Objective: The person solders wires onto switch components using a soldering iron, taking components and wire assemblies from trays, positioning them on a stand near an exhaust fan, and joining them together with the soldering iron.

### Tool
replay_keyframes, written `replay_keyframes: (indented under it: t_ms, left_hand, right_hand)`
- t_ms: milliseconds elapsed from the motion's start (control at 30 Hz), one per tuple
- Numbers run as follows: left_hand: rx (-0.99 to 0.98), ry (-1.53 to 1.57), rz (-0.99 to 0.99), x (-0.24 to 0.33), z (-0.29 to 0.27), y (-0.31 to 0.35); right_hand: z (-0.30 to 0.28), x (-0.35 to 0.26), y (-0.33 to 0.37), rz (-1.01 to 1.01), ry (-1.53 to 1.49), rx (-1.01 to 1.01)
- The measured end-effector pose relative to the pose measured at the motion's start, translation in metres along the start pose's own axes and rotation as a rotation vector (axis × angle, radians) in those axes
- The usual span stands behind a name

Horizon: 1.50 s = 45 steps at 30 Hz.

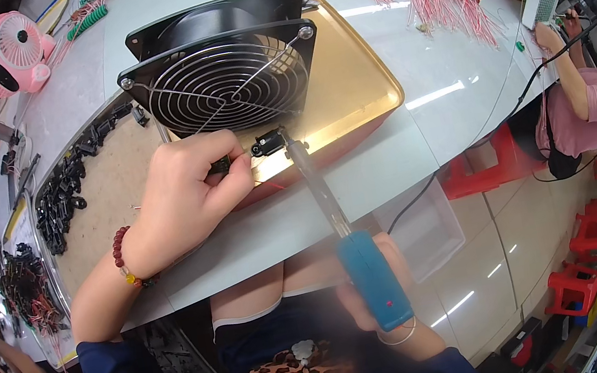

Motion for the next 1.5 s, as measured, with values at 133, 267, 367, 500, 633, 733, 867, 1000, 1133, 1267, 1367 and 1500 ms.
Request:
replay_keyframes:
  t_ms: [133, 267, 367, 500, 633, 733, 867, 1000, 1133, 1267, 1367, 1500]
  left_hand:
    - [0.009, 0.0, 0.002, 0.0, 0.001, 0.0]
    - [0.036, 0.025, 0.0, -0.001, 0.0, 0.001]
    - [0.062, 0.015, 0.004, -0.001, -0.001, 0.002]
    - [0.081, -0.058, 0.018, 0.0, -0.001, 0.001]
    - [0.132, -0.192, 0.059, 0.006, 0.0, 0.004]
    - [0.138, -0.252, 0.065, 0.006, 0.002, 0.004]
    - [0.142, -0.306, 0.068, 0.007, 0.002, 0.002]
    - [0.135, -0.306, 0.049, 0.007, 0.002, 0.0]
    - [0.157, -0.325, 0.061, 0.009, -0.001, 0.0]
    - [0.155, -0.363, 0.074, 0.011, 0.001, -0.001]
    - [0.163, -0.381, 0.085, 0.011, 0.002, -0.001]
    - [0.151, -0.385, 0.087, 0.012, 0.003, -0.002]
  right_hand:
    - [0.001, -0.003, -0.002, -0.01, 0.036, -0.011]
    - [0.0, 0.0, 0.0, 0.009, 0.03, 0.003]
    - [0.0, 0.003, 0.003, 0.002, 0.008, 0.022]
    - [-0.001, 0.005, 0.004, 0.02, -0.049, 0.039]
    - [0.0, 0.002, 0.002, 0.003, -0.039, 0.024]
    - [-0.001, 0.0, 0.001, -0.004, -0.035, 0.039]
    - [-0.001, 0.002, 0.003, 0.002, -0.034, 0.035]
    - [-0.002, 0.007, 0.005, 0.02, 0.021, 0.003]
    - [0.0, 0.001, 0.002, 0.011, 0.032, 0.003]
    - [-0.001, 0.001, 0.001, 0.011, -0.009, 0.028]
    - [-0.001, 0.004, 0.003, 0.011, -0.018, 0.012]
    - [-0.001, 0.009, 0.004, 0.03, -0.032, -0.008]
Point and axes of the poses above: each hand's wrist, its own y-axis away from the middle knuckle, its own z-axis out of the palm, x = y × z, the point moved 7 cm from there along -y, towards the middle knuckle, and after that the axes turned 15 degrees about -x, right-handed, at the moved point
